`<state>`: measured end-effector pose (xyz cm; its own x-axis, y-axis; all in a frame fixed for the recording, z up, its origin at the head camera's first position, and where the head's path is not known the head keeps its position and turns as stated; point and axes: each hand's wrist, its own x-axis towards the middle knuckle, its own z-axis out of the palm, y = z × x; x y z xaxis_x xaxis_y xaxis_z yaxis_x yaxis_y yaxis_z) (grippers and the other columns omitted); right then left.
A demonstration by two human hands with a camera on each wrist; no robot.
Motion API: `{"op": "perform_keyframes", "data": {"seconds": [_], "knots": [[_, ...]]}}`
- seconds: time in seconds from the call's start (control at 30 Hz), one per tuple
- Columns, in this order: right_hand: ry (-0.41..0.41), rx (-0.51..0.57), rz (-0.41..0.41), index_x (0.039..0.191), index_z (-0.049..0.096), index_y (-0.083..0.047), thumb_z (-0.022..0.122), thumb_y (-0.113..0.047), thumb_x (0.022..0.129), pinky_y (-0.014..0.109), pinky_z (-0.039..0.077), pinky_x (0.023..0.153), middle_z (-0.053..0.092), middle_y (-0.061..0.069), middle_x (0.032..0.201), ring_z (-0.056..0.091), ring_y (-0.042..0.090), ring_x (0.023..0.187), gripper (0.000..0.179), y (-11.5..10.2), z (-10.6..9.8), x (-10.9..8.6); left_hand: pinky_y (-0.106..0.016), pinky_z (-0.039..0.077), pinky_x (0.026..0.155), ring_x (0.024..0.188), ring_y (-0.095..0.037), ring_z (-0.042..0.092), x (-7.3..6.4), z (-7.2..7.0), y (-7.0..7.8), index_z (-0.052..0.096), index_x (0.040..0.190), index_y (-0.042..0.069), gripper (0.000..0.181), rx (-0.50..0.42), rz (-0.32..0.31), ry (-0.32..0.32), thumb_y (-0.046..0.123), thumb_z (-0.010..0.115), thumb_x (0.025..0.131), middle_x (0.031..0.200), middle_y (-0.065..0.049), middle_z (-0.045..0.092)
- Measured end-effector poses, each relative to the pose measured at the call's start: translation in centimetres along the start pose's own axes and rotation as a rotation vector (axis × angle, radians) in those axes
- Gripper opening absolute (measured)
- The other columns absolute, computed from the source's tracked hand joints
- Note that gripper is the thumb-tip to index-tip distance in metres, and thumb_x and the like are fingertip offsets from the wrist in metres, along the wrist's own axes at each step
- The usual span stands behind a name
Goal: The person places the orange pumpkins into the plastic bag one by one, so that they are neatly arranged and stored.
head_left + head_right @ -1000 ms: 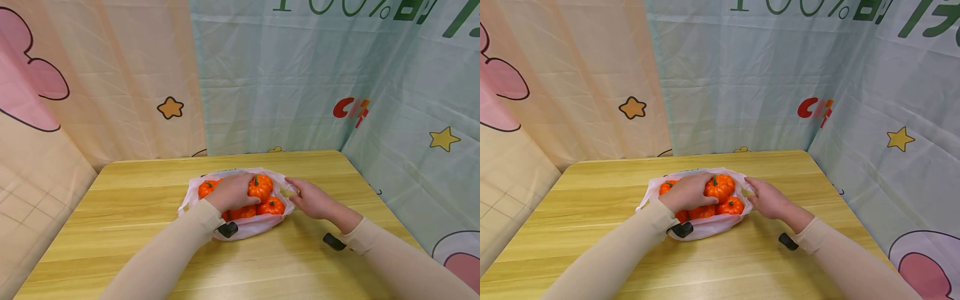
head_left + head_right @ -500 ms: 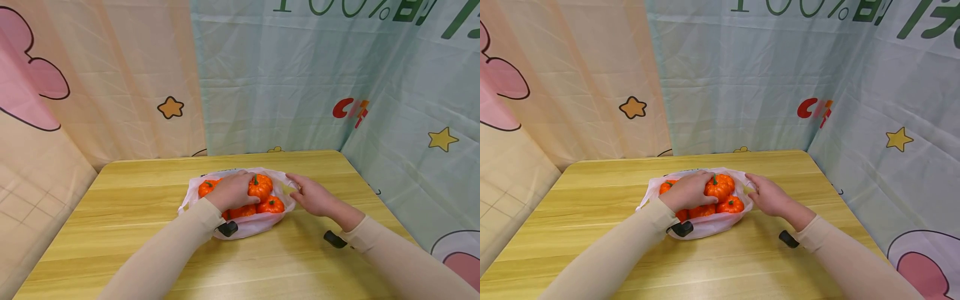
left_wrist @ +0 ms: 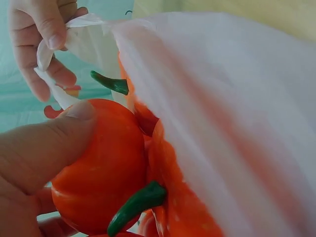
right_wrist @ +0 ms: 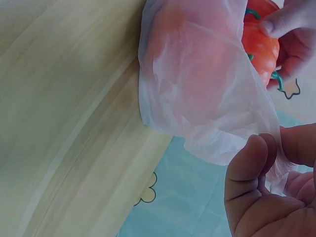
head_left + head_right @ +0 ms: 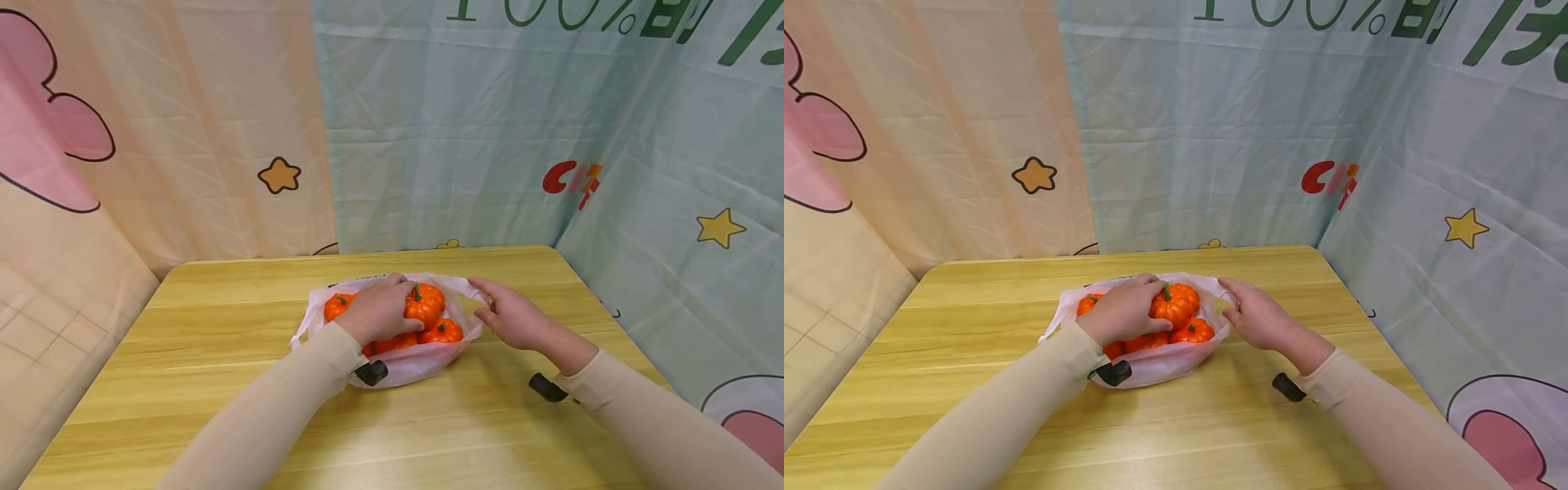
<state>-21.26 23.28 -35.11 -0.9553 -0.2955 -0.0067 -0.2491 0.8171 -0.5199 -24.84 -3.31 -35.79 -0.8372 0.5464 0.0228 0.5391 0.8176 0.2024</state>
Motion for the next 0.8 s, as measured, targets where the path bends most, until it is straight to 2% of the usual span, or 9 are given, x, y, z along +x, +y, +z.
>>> {"op": "perform_keyframes", "data": {"seconds": [0.07, 0.17, 0.5, 0.57, 0.8], "knots": [[-0.004, 0.014, 0.002, 0.161, 0.036, 0.001, 0.060, -0.012, 0.106, 0.034, 0.053, 0.069, 0.064, 0.024, 0.120, 0.057, 0.024, 0.079, 0.061, 0.0, -0.1, 0.0, -0.048, 0.041, 0.122, 0.134, -0.033, 0.058, 0.0, 0.0, 0.0, 0.055, 0.152, 0.013, 0.077, 0.011, 0.002, 0.004, 0.053, 0.078, 0.091, 0.151, -0.008, 0.055], [-0.007, 0.035, 0.001, 0.161, 0.035, 0.001, 0.059, -0.010, 0.106, 0.031, 0.048, 0.061, 0.058, 0.013, 0.095, 0.050, 0.020, 0.068, 0.061, -0.1, -0.3, 0.0, -0.048, 0.040, 0.122, 0.133, -0.033, 0.058, -0.1, 0.0, -0.1, 0.056, 0.152, 0.013, 0.077, 0.027, 0.007, 0.010, 0.053, 0.079, 0.091, 0.149, -0.007, 0.056], [0.004, 0.033, 0.001, 0.160, 0.036, 0.002, 0.060, -0.011, 0.106, 0.030, 0.047, 0.060, 0.056, 0.010, 0.091, 0.049, 0.019, 0.068, 0.061, -0.2, -0.3, 0.0, -0.049, 0.042, 0.120, 0.134, -0.034, 0.058, -0.5, -0.4, -0.8, 0.046, 0.159, 0.013, 0.091, 0.077, 0.023, 0.049, 0.059, 0.079, 0.088, 0.152, -0.009, 0.057], [0.007, 0.040, -0.003, 0.160, 0.036, 0.002, 0.060, -0.011, 0.106, 0.029, 0.047, 0.060, 0.057, 0.009, 0.094, 0.049, 0.019, 0.068, 0.061, -0.2, -0.3, 0.0, -0.049, 0.042, 0.120, 0.135, -0.034, 0.058, -0.7, -0.7, -1.1, 0.045, 0.160, 0.013, 0.093, 0.064, 0.023, 0.057, 0.060, 0.079, 0.088, 0.152, -0.009, 0.057], [0.002, 0.083, -0.007, 0.161, 0.034, 0.001, 0.059, -0.011, 0.106, 0.030, 0.048, 0.055, 0.056, 0.007, 0.080, 0.049, 0.019, 0.062, 0.062, -0.1, -0.5, -0.2, -0.050, 0.041, 0.122, 0.142, -0.035, 0.054, -2.1, -2.6, -2.6, 0.040, 0.163, 0.011, 0.094, 0.033, 0.007, 0.082, 0.062, 0.074, 0.091, 0.159, -0.011, 0.053]]}}
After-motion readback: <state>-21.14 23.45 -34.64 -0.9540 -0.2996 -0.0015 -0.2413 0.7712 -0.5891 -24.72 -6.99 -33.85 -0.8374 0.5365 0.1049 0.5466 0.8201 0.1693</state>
